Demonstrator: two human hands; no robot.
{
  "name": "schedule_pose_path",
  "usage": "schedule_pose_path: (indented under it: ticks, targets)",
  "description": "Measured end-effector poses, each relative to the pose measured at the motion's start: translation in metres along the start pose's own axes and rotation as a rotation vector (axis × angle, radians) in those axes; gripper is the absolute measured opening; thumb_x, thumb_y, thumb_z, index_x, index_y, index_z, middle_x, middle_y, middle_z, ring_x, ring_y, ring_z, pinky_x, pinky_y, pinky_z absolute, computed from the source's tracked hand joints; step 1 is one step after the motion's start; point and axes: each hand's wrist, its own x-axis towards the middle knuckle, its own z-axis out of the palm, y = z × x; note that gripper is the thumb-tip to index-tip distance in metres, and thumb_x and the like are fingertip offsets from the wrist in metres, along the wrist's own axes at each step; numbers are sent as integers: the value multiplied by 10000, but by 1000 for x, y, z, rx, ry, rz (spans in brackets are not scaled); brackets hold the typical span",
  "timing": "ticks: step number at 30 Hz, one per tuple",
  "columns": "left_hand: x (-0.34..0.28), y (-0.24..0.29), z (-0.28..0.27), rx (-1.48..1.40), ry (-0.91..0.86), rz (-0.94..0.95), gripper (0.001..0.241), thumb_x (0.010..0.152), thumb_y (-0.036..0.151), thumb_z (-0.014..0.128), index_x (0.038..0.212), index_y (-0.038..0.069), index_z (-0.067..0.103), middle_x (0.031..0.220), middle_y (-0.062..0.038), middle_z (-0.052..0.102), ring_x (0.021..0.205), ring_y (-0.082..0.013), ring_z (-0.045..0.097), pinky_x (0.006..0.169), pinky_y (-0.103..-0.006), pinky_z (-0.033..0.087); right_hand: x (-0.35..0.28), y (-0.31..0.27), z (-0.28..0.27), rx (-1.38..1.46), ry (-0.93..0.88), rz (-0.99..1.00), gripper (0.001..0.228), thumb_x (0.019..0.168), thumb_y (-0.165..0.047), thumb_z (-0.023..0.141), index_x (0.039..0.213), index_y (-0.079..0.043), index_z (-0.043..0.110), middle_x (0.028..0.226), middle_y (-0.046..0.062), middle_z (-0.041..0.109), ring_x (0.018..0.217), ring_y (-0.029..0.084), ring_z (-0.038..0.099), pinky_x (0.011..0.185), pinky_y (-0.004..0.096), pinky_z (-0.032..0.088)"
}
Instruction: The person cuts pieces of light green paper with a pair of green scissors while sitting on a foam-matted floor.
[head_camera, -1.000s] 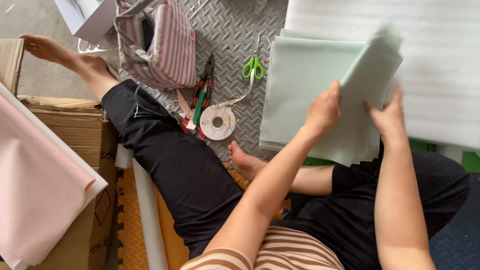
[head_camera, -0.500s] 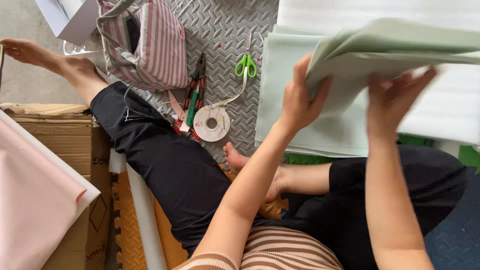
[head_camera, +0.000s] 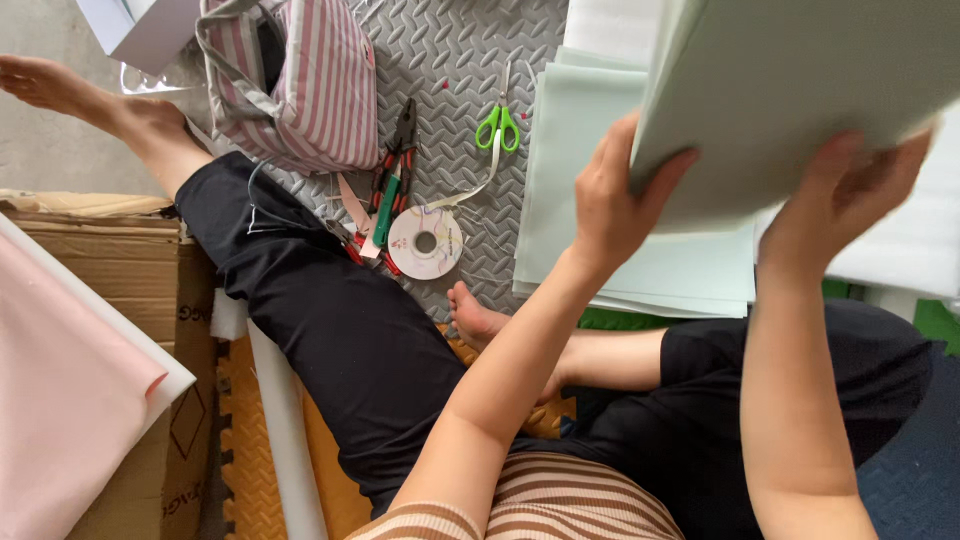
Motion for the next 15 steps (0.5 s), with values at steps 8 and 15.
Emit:
schedule_pose_path:
  ticks: [8,15]
  targets:
    - [-51,-64,0,-59,-2,156,572,987,166,643,1465,22,363,1417,-168,535,1321,-369,586,1108,-434,503,-88,41,21,-53,14,436,878,1177,-96,654,1610,-59,-109,1747,121,8,1641,245,180,1297,342,216]
    - [-37,-92,-31,-128,67,-180,356,953,143,679,1285,89,563,1054,-112,697,918,-245,668,812,-386,532,-44,52,-22,-280,-254,491,447,1107,-377,554,1400,-79,397,1041,91,557,834,211,521,837,354,437]
